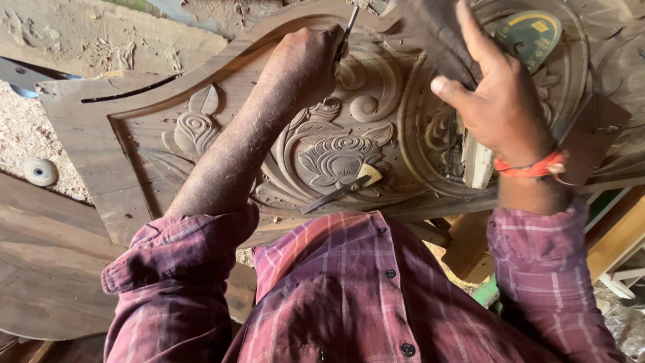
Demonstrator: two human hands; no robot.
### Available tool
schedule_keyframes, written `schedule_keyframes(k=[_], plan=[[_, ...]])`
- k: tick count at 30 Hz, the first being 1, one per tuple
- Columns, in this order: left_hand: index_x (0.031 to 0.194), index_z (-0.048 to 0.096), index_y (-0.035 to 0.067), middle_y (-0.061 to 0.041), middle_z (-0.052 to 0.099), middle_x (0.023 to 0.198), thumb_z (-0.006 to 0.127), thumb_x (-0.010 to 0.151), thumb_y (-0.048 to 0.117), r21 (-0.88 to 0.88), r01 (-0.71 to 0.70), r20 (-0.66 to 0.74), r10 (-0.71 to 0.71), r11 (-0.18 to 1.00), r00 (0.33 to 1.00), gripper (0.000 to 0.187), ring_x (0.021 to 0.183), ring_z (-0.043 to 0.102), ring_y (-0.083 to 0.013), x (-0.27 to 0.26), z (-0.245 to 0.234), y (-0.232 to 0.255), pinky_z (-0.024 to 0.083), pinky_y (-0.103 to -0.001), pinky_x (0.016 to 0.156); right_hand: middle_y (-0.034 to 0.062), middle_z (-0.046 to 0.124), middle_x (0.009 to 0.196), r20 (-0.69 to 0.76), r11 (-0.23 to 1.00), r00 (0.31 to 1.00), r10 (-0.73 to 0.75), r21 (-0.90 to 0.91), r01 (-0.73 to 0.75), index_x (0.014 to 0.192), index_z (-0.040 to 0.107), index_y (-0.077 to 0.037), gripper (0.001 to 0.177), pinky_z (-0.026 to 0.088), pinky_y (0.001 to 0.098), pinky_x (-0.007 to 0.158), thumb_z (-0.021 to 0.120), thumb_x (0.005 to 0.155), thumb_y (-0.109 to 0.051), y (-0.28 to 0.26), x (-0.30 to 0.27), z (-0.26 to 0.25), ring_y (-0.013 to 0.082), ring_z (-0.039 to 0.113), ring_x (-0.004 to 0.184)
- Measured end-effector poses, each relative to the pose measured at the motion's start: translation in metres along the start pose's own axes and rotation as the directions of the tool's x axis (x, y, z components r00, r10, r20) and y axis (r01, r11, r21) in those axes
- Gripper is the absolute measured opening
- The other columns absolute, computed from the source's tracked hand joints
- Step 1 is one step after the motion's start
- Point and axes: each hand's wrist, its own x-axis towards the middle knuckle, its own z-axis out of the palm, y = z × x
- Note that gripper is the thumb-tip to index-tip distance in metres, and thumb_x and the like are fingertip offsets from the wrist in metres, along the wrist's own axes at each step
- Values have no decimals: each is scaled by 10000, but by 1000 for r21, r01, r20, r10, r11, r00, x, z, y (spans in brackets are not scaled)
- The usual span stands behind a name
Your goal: The person carves a floral design into a wooden panel using a chisel and mallet. They repeatedly strike the chisel to shape the wood, then brush away sawdust and smooth the surface with a sanding block.
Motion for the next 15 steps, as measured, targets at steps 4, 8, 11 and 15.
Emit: schedule_keyframes(k=[4, 8, 11, 15], plan=[[1105, 649, 12, -186, 729, 825, 639, 940, 34, 44, -36, -16, 37, 998, 999, 167, 739, 742, -305, -1, 2, -1, 594, -438, 644, 231, 578, 1560, 42, 997, 998, 41, 64, -44, 1635, 278, 45, 742, 522, 301, 1097, 675, 1010, -5, 4, -1, 5, 219, 652, 1328], [1130, 636, 10, -162, 711, 806, 638, 972, 50, 58, -30, -1, 30, 998, 1000, 163, 707, 720, -253, -4, 5, -4, 594, -413, 603, 219, 585, 1583, 74, 993, 995, 64, 95, -71, 1634, 316, 27, 733, 508, 304, 1093, 691, 1005, -9, 2, -3, 6, 218, 634, 1336], [1196, 625, 24, -160, 693, 829, 621, 997, 52, 68, -32, 36, 30, 997, 999, 201, 692, 705, -246, -3, 6, -2, 605, -422, 563, 251, 561, 1586, -59, 998, 997, -52, 16, 53, 1631, 286, 43, 748, 472, 344, 1189, 695, 1005, 37, 0, -5, 13, 247, 592, 1430], [1162, 662, 75, -110, 699, 755, 686, 915, 101, 175, -90, -7, 93, 980, 996, 250, 718, 701, -252, -7, 2, 1, 546, -545, 812, 246, 553, 1587, -42, 999, 999, -10, 50, 12, 1646, 288, 31, 768, 455, 345, 1193, 697, 995, 26, 4, -10, 15, 243, 579, 1435]])
